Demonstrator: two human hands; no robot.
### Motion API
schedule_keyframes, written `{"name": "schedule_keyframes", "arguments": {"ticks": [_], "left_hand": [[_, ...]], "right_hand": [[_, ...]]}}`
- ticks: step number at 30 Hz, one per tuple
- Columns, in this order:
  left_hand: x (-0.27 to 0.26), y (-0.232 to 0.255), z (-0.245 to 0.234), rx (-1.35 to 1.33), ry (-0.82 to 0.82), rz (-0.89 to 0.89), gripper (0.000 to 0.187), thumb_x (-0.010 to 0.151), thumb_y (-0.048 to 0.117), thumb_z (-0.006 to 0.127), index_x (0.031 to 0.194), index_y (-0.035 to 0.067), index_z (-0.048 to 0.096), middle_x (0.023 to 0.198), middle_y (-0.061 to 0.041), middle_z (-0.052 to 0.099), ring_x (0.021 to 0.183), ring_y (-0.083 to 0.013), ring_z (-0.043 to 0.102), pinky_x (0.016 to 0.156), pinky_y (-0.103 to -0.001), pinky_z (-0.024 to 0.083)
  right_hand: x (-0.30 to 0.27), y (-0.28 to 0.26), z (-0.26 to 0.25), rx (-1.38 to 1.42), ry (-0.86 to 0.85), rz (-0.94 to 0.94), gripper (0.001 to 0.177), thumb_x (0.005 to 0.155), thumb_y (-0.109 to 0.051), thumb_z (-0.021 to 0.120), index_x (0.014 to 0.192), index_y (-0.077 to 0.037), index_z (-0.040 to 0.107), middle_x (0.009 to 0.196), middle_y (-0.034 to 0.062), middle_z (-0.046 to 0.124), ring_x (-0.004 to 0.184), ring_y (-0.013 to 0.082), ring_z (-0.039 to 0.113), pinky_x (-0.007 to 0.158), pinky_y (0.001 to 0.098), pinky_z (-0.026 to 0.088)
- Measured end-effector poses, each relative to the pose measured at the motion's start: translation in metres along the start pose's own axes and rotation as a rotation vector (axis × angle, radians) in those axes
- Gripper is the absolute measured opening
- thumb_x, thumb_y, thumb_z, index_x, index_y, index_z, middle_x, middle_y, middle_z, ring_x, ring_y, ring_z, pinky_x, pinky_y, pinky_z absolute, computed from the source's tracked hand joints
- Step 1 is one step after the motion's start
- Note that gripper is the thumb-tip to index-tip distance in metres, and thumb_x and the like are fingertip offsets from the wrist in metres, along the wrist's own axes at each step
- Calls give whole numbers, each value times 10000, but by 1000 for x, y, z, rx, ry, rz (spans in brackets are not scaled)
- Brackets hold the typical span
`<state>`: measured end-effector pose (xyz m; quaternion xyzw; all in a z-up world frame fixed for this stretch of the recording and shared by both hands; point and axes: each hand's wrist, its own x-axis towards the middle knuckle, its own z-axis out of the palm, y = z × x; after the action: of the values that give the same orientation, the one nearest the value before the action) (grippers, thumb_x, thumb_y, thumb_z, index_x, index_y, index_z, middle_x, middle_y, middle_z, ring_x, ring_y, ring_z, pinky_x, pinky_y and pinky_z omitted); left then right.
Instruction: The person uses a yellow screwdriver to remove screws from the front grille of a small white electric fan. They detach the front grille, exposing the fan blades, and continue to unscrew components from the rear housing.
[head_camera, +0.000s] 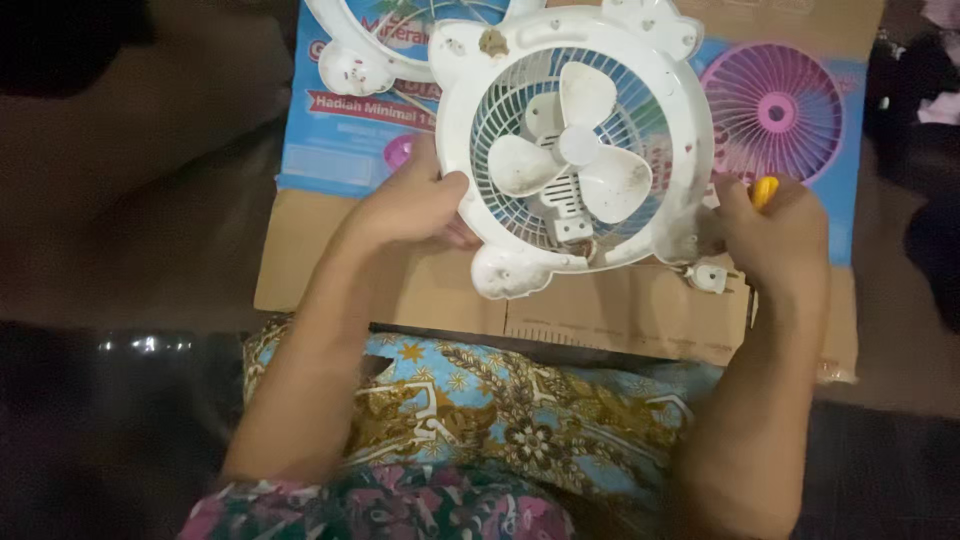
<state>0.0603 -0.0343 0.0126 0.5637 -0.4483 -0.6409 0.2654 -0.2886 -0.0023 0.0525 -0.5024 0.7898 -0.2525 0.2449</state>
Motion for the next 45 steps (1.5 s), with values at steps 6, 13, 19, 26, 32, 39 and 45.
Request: {"name": "schedule_keyframes", "arguments": {"ticks": [6,13,19,26,32,39,45], "left_hand": [[25,-22,-24,233,255,314,432,1041,238,565,1365,-45,529,1085,-175,754,926,-208,753,774,-345,598],[41,-45,4,-210,85,283,405,1041,112,476,1425,-10,440,1160,-184,727,911,-314,743,717,-387,648],[14,-64,92,-641,29,339,580,945,-8,394,1447,97,122,1420,-176,434,1054,-333,697,702,-438,632],[-18,-41,104,-453,-197,23,465,970,190,452,1395,39,340,1135,-196,670,864,-320,756,689,-363,666],[-21,-10,-25,190,111,59,575,1073,409,589,1132,-147,727,933,-330,680,716,-312,653,694,-416,476],[27,-25,-5,188,362,641,476,1082,376,559,1285,-46,646,1207,-159,705,1116,-210,665,941,-363,522],[17,-17,-2,125,246,363,556,1018,477,560,1015,-37,772,913,-154,800,830,-222,740,748,-361,575]], "right_hand": [[10,18,7,-147,66,-188,406,1021,-353,711,918,39,686,712,148,682,656,200,670,622,359,500],[24,43,12,144,262,-439,143,1083,-67,601,1022,51,654,899,119,729,779,171,703,679,300,542],[36,67,7,330,408,-537,243,1184,-57,607,973,42,537,879,90,679,726,129,681,664,255,558],[34,62,8,113,290,-408,231,1061,-135,680,940,48,608,793,120,653,698,155,621,627,328,528],[13,26,10,-63,9,-118,302,991,-281,728,942,12,676,721,158,679,636,238,702,571,390,528],[3,5,18,-107,38,-157,344,979,-289,708,924,48,662,734,186,680,674,284,711,615,402,524],[18,17,18,-135,63,-331,343,1019,-290,752,977,44,687,762,217,647,678,302,682,609,420,499]]}}
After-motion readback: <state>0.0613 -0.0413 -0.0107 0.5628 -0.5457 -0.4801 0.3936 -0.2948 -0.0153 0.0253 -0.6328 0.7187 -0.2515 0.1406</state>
